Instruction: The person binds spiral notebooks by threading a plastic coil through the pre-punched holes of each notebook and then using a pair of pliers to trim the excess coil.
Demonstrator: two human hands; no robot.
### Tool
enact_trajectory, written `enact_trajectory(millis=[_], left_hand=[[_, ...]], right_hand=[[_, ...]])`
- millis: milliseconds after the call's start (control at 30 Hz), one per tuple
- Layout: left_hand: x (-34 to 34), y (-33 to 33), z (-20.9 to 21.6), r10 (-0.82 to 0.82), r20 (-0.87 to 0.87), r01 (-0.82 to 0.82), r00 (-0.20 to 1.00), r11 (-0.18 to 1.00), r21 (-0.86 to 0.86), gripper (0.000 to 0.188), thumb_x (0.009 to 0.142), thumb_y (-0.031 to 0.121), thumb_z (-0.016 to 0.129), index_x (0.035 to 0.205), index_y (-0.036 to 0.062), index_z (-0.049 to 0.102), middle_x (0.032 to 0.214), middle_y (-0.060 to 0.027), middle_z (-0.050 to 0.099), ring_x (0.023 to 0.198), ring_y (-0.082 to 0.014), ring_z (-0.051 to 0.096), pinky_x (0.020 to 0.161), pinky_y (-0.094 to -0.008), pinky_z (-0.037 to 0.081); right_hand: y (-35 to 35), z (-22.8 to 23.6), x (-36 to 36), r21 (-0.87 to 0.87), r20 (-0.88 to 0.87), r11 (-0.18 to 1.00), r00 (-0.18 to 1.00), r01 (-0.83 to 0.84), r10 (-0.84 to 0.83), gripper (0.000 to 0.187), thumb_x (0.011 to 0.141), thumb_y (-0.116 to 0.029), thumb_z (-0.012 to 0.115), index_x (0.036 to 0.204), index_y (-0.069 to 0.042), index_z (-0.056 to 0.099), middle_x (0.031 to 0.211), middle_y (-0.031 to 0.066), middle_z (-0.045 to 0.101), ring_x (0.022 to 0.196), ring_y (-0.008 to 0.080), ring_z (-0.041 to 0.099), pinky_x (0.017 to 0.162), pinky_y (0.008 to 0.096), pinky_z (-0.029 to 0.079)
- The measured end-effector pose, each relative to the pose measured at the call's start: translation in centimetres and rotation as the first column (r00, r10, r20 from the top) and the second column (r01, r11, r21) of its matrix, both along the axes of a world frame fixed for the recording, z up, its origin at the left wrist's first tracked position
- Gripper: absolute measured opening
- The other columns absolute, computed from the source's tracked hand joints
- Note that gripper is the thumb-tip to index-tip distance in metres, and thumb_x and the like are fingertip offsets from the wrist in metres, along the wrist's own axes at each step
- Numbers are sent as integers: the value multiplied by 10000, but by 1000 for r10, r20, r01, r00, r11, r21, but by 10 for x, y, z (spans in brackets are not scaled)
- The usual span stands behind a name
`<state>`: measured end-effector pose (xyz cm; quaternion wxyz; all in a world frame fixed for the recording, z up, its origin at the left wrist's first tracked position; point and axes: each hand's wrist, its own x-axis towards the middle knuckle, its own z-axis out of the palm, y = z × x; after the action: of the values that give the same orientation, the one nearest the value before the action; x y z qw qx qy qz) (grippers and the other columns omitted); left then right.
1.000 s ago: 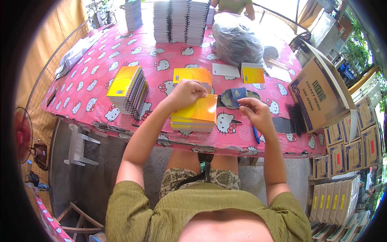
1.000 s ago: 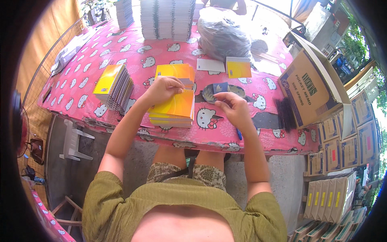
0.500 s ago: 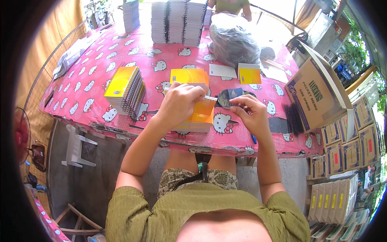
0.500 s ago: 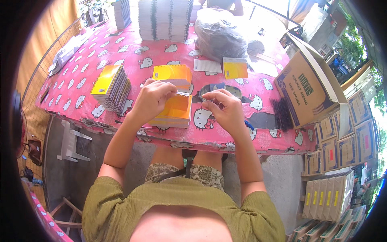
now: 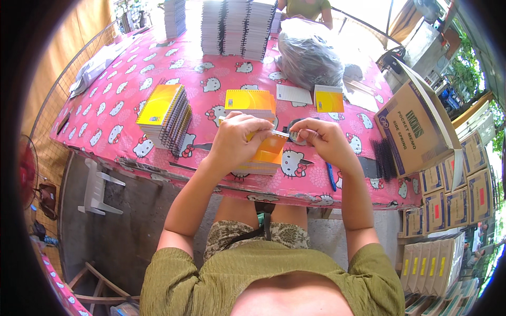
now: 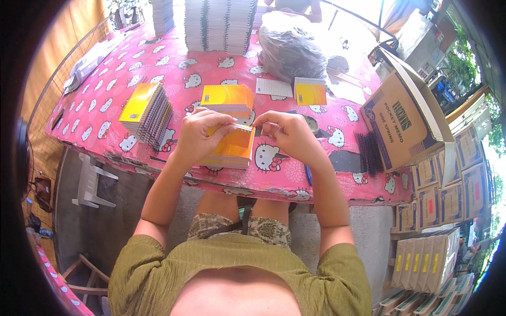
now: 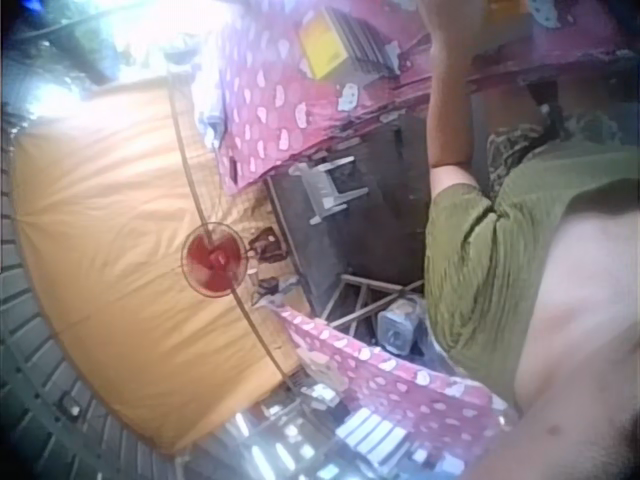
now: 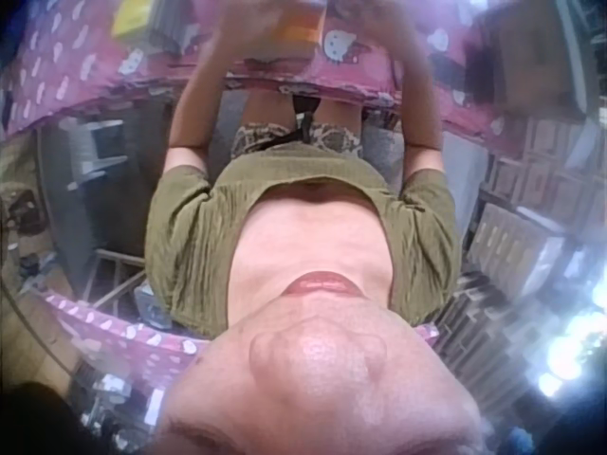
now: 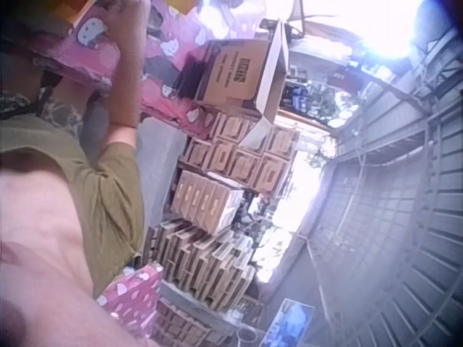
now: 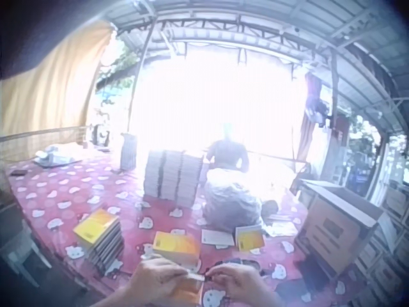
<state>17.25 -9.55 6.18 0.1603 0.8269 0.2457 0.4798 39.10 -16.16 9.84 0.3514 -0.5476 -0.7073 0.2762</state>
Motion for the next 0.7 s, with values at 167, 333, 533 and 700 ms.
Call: enact_trajectory(millis=[167,333,533,700], left_hand=[[1,-2,-3,17,11,-17,1000,999,34,110,755,132,745,840,69,717,790,-65,703,725,-196,651,752,-313,467],[3,-4,2,25,-21,-26,999,1000,-11,101,786,163,706,836,75,703,774,-84,683,748,-228,647,854,-335,434],[8,-18,-2,280,-59,-272,958,955,122,135,751,172,743,860,100,714,838,-34,695,935,-216,618,935,-413,374],[7,-20,-11,336,5,-335,942,938,85,152,724,201,751,853,129,717,820,-3,675,986,-227,587,978,-483,317]], right_hand=[[-1,1,0,64,38,998,999,-31,29,194,873,40,532,1010,1,664,845,37,664,778,76,600,712,241,494],[3,-4,4,-62,-167,997,986,-42,31,146,888,-7,566,1007,15,646,835,37,647,771,76,591,712,235,487],[-4,-15,-13,213,24,971,993,109,-117,244,863,-163,665,1030,-38,538,738,63,588,690,160,612,628,302,485],[-9,-20,-17,372,189,927,973,53,-132,285,835,-200,679,1028,-49,534,859,112,596,757,272,632,623,364,489]])
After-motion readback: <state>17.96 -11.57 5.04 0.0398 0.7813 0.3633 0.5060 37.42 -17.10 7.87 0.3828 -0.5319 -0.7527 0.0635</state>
